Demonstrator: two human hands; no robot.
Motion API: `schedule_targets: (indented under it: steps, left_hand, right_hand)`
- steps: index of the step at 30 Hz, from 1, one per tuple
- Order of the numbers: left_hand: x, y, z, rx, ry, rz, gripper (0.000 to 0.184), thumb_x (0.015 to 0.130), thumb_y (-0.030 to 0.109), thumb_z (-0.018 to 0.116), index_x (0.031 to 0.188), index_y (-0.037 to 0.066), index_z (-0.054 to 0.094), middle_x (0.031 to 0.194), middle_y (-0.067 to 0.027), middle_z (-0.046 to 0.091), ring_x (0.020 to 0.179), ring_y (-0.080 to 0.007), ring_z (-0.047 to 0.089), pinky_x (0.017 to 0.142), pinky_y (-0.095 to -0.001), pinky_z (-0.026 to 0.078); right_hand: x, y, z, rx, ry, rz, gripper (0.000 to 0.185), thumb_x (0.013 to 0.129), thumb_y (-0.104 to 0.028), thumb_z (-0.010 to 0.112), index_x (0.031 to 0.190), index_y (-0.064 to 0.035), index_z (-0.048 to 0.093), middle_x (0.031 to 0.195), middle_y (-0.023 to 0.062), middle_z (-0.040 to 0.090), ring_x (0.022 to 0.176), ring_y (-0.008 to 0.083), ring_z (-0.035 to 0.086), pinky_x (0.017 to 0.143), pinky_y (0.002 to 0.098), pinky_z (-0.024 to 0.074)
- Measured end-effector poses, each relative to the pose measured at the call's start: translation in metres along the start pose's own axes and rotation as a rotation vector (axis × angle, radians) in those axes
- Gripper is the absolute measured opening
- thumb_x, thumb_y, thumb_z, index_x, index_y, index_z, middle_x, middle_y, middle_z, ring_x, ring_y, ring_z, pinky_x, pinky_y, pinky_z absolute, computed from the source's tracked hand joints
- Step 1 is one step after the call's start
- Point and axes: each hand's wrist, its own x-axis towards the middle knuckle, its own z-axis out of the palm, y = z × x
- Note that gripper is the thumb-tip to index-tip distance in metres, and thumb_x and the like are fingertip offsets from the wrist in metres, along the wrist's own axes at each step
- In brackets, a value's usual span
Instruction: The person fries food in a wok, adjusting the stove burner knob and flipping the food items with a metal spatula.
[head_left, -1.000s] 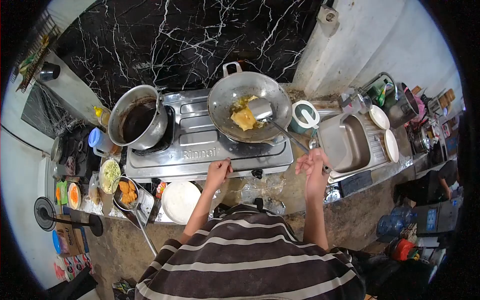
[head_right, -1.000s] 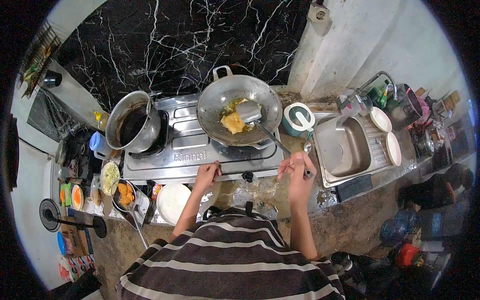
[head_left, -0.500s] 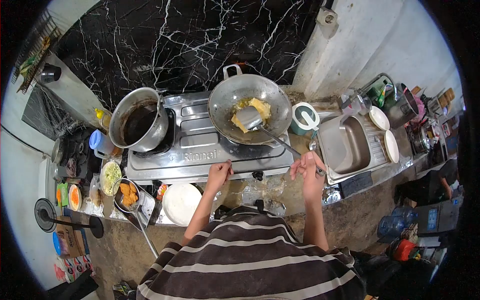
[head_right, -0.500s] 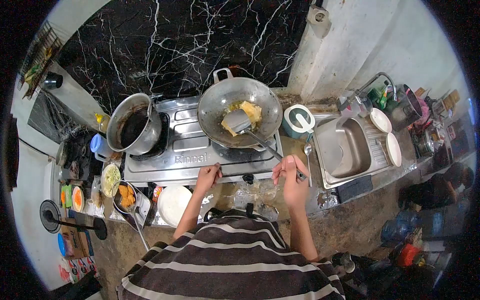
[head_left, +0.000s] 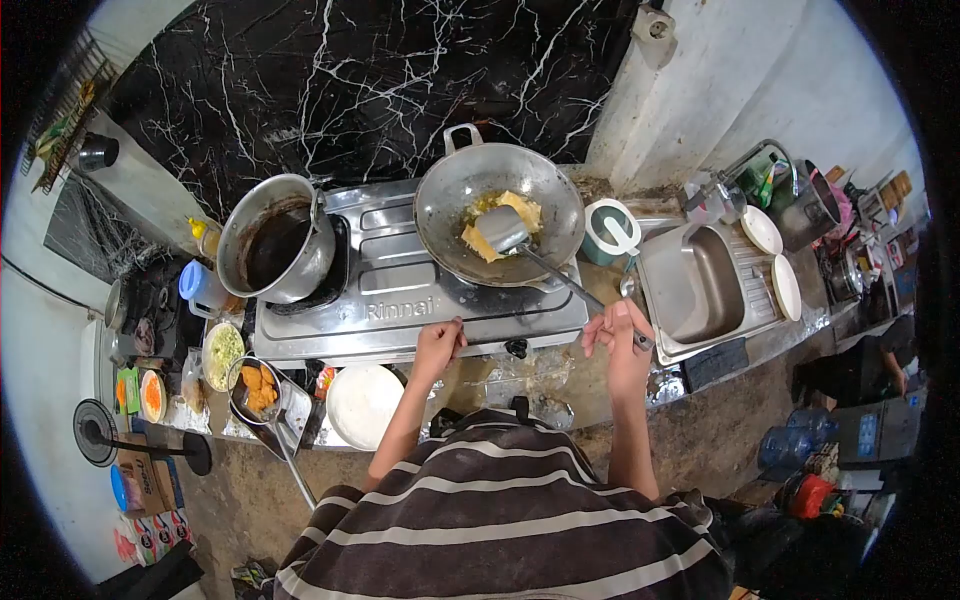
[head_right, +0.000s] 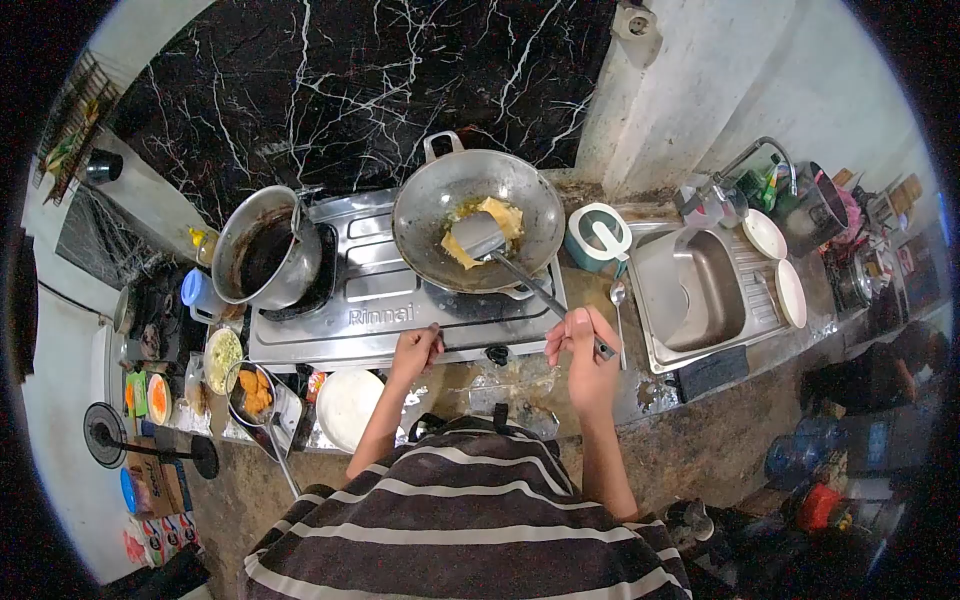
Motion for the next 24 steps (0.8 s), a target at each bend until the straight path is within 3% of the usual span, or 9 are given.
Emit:
schedule_targets:
  steps: [5, 7, 24]
  left_hand:
    - [-0.0015, 0.0038, 0.0016, 0.003, 0.021, -0.004, 0.048, 0.097, 0.036, 0.051, 0.062, 0.003, 0.058, 0.048, 0.0013, 0.045, 0.037, -0.0065, 0.037, 0.036, -0.0237, 0.027]
    - [-0.0020, 0.0050, 0.0017, 0.010, 0.020, -0.002, 0.048, 0.097, 0.036, 0.051, 0.062, 0.003, 0.058, 0.048, 0.0011, 0.045, 0.037, -0.0066, 0.037, 0.036, -0.0239, 0.026]
    - [-0.0007, 0.0034, 0.0021, 0.016, 0.029, -0.047, 0.049, 0.096, 0.037, 0.052, 0.062, 0.003, 0.058, 0.047, 0.0018, 0.045, 0.038, -0.0062, 0.038, 0.036, -0.0237, 0.028]
  right_hand:
    - [0.0015, 0.0018, -0.0019, 0.000, 0.006, -0.001, 0.034, 0.101, -0.029, 0.043, 0.077, -0.0041, 0.044, 0.070, 0.0114, 0.054, 0.058, 0.0167, 0.053, 0.051, 0.0280, 0.0427]
    - [0.0016, 0.0028, -0.0043, 0.007, 0.000, 0.011, 0.041, 0.102, -0.030, 0.041, 0.082, 0.0034, 0.053, 0.072, 0.0109, 0.056, 0.061, 0.0156, 0.055, 0.053, 0.0276, 0.0444]
    - [0.0017, 0.0035, -0.0039, 0.008, 0.121, -0.033, 0.036, 0.100, -0.029, 0.043, 0.081, -0.0003, 0.050, 0.074, 0.0098, 0.057, 0.062, 0.0145, 0.054, 0.055, 0.0276, 0.0436]
